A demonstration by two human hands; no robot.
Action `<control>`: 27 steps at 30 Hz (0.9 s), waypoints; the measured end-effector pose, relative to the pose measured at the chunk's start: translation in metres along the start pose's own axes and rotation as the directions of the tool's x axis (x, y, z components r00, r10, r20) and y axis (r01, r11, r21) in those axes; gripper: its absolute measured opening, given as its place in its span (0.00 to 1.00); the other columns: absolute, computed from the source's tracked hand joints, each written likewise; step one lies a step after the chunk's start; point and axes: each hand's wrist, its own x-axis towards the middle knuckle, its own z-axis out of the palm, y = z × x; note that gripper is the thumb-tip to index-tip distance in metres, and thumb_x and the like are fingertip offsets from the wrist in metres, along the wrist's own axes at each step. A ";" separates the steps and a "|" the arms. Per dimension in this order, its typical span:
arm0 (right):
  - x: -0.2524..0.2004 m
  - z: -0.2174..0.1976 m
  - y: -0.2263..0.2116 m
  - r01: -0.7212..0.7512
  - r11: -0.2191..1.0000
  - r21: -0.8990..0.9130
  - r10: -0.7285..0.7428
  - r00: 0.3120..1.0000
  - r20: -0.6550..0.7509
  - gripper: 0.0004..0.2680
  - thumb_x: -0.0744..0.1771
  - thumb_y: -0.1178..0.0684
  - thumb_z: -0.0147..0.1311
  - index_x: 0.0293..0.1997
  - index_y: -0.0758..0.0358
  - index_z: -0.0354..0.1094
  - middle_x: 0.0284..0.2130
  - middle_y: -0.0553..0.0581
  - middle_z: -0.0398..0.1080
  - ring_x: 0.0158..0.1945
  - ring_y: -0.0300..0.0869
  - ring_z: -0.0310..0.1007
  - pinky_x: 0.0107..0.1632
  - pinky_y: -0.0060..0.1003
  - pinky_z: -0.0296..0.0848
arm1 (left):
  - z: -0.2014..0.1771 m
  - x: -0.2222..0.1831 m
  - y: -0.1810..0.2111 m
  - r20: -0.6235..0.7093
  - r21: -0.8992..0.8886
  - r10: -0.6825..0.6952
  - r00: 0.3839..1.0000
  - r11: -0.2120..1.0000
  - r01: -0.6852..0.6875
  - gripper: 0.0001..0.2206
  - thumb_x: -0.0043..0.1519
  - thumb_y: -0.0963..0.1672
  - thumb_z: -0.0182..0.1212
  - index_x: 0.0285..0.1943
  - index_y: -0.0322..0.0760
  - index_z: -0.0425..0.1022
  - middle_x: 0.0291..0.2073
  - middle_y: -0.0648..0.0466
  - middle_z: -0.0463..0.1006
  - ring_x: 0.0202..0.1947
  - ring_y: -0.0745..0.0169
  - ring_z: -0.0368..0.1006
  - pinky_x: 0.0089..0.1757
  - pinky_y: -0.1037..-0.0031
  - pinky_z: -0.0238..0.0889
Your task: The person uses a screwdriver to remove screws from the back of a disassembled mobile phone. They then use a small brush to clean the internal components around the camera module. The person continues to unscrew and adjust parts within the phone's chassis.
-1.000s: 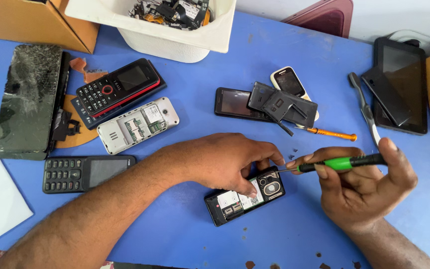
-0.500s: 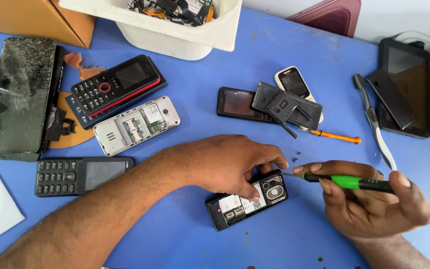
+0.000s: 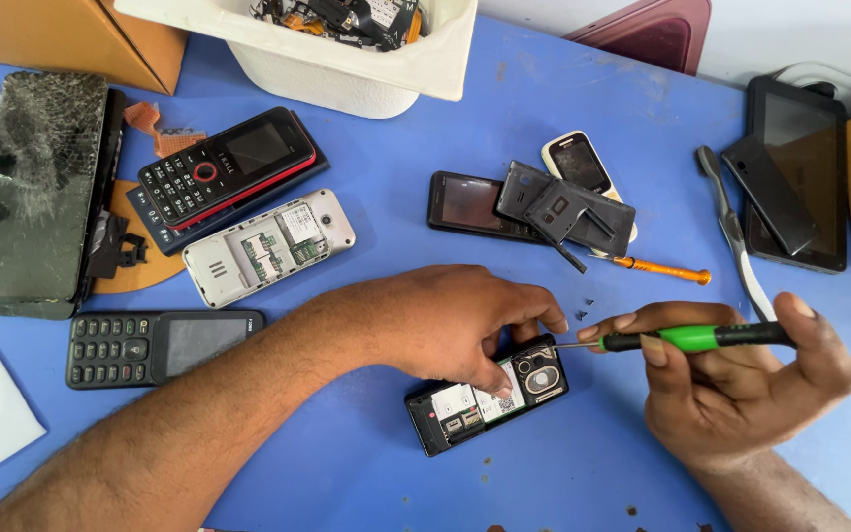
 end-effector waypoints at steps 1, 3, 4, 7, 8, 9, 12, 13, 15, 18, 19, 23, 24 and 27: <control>0.000 0.000 0.001 0.006 1.000 0.012 -0.005 1.000 -0.016 0.22 0.73 0.60 0.46 0.67 0.68 0.27 0.38 0.69 0.76 0.37 0.49 0.82 0.45 0.32 0.80 | 0.000 0.000 0.000 -0.001 0.000 0.002 1.000 1.000 -0.002 0.33 0.47 0.45 0.74 0.65 0.48 0.68 0.48 0.59 0.82 0.42 0.61 0.80 0.45 0.67 0.72; -0.002 -0.002 0.002 0.011 0.999 -0.036 -0.011 1.000 0.001 0.23 0.72 0.60 0.48 0.66 0.68 0.28 0.37 0.68 0.77 0.35 0.48 0.82 0.42 0.30 0.78 | -0.001 0.000 0.000 -0.002 0.001 0.008 1.000 1.000 -0.008 0.33 0.47 0.45 0.74 0.65 0.48 0.68 0.48 0.58 0.82 0.43 0.62 0.80 0.45 0.68 0.71; -0.002 -0.003 0.003 0.013 0.995 -0.095 -0.010 0.999 0.033 0.23 0.70 0.60 0.50 0.63 0.68 0.30 0.35 0.68 0.79 0.32 0.47 0.81 0.38 0.31 0.75 | -0.001 0.000 0.000 0.002 -0.002 0.001 1.000 1.000 -0.001 0.33 0.47 0.45 0.74 0.65 0.48 0.68 0.48 0.58 0.82 0.43 0.62 0.80 0.45 0.68 0.71; -0.003 -0.004 0.003 -0.008 0.996 -0.090 0.012 0.999 0.039 0.23 0.70 0.60 0.51 0.62 0.66 0.30 0.34 0.69 0.79 0.31 0.47 0.82 0.34 0.28 0.76 | -0.001 0.000 0.001 0.013 -0.008 -0.009 1.000 1.000 0.009 0.33 0.47 0.45 0.74 0.65 0.48 0.68 0.48 0.58 0.82 0.42 0.61 0.80 0.45 0.67 0.72; -0.003 -0.004 0.003 -0.019 0.998 -0.058 0.020 0.999 0.026 0.24 0.70 0.59 0.51 0.62 0.66 0.29 0.35 0.70 0.78 0.33 0.47 0.82 0.34 0.27 0.77 | -0.001 0.000 0.001 0.015 -0.008 -0.007 1.000 1.000 0.007 0.33 0.47 0.45 0.74 0.65 0.48 0.68 0.48 0.58 0.82 0.42 0.61 0.80 0.45 0.68 0.72; -0.003 -0.003 0.002 -0.019 1.000 -0.009 0.019 1.000 0.022 0.23 0.71 0.60 0.49 0.64 0.65 0.28 0.36 0.69 0.78 0.33 0.47 0.82 0.36 0.29 0.78 | -0.001 0.000 0.001 0.015 -0.007 -0.005 1.000 1.000 0.005 0.33 0.47 0.45 0.74 0.65 0.48 0.68 0.48 0.58 0.82 0.42 0.61 0.80 0.45 0.68 0.72; 0.000 -0.001 0.001 0.008 0.995 0.095 -0.008 1.000 0.007 0.21 0.73 0.59 0.45 0.67 0.64 0.28 0.38 0.67 0.77 0.36 0.44 0.82 0.43 0.29 0.79 | -0.001 0.000 0.000 0.011 -0.022 -0.002 1.000 1.000 0.002 0.33 0.48 0.45 0.74 0.65 0.48 0.68 0.48 0.58 0.82 0.42 0.62 0.80 0.45 0.68 0.72; 0.000 -0.002 0.000 0.032 0.995 0.095 -0.031 0.999 -0.005 0.20 0.73 0.58 0.46 0.66 0.63 0.30 0.38 0.65 0.77 0.36 0.42 0.81 0.43 0.28 0.78 | -0.001 0.000 -0.001 0.015 -0.026 -0.004 1.000 1.000 0.004 0.33 0.48 0.45 0.74 0.65 0.48 0.68 0.48 0.58 0.82 0.42 0.62 0.80 0.45 0.68 0.72; -0.001 -0.003 -0.001 0.073 0.996 0.045 -0.073 0.997 -0.010 0.18 0.73 0.57 0.47 0.64 0.63 0.34 0.39 0.62 0.78 0.37 0.39 0.80 0.45 0.25 0.74 | -0.001 0.000 -0.002 0.023 -0.032 -0.009 1.000 0.999 0.009 0.32 0.48 0.44 0.74 0.65 0.48 0.68 0.48 0.58 0.82 0.41 0.62 0.80 0.44 0.69 0.72; -0.005 -0.006 -0.003 0.130 0.988 -0.087 -0.131 0.991 -0.008 0.16 0.73 0.55 0.48 0.61 0.63 0.40 0.39 0.57 0.78 0.38 0.34 0.79 0.47 0.21 0.70 | -0.004 0.001 -0.005 0.034 -0.073 0.003 0.999 0.997 -0.001 0.34 0.49 0.44 0.74 0.67 0.46 0.66 0.48 0.55 0.81 0.39 0.62 0.79 0.42 0.70 0.73; -0.006 -0.007 -0.003 0.147 0.980 -0.132 -0.149 0.989 -0.005 0.15 0.73 0.55 0.48 0.61 0.63 0.42 0.39 0.55 0.78 0.38 0.32 0.78 0.48 0.20 0.68 | -0.005 0.001 -0.005 0.040 -0.092 0.004 0.999 0.996 0.000 0.34 0.49 0.44 0.74 0.67 0.46 0.66 0.48 0.55 0.82 0.38 0.63 0.79 0.41 0.71 0.73; -0.009 -0.015 -0.004 0.207 0.932 -0.297 -0.211 0.977 0.018 0.11 0.72 0.52 0.50 0.57 0.62 0.51 0.40 0.49 0.79 0.39 0.25 0.76 0.51 0.15 0.62 | -0.007 0.001 -0.003 0.052 -0.157 -0.005 0.999 0.987 0.014 0.32 0.52 0.42 0.72 0.67 0.46 0.66 0.46 0.57 0.81 0.35 0.68 0.79 0.38 0.74 0.73; -0.009 -0.015 -0.006 0.194 0.937 -0.292 -0.196 0.980 0.024 0.11 0.72 0.52 0.50 0.56 0.62 0.53 0.40 0.47 0.79 0.39 0.23 0.75 0.51 0.14 0.60 | -0.007 0.000 -0.002 0.053 -0.172 -0.011 0.999 0.985 0.020 0.30 0.53 0.42 0.72 0.67 0.46 0.66 0.45 0.57 0.81 0.34 0.70 0.79 0.37 0.74 0.73; -0.010 -0.015 -0.013 0.152 0.959 -0.238 -0.146 0.988 0.040 0.10 0.72 0.51 0.50 0.54 0.62 0.55 0.41 0.44 0.79 0.39 0.21 0.75 0.52 0.12 0.58 | -0.008 0.002 0.000 0.083 -0.233 -0.056 0.995 0.970 0.074 0.29 0.54 0.41 0.70 0.67 0.45 0.66 0.40 0.56 0.80 0.30 0.69 0.76 0.32 0.73 0.72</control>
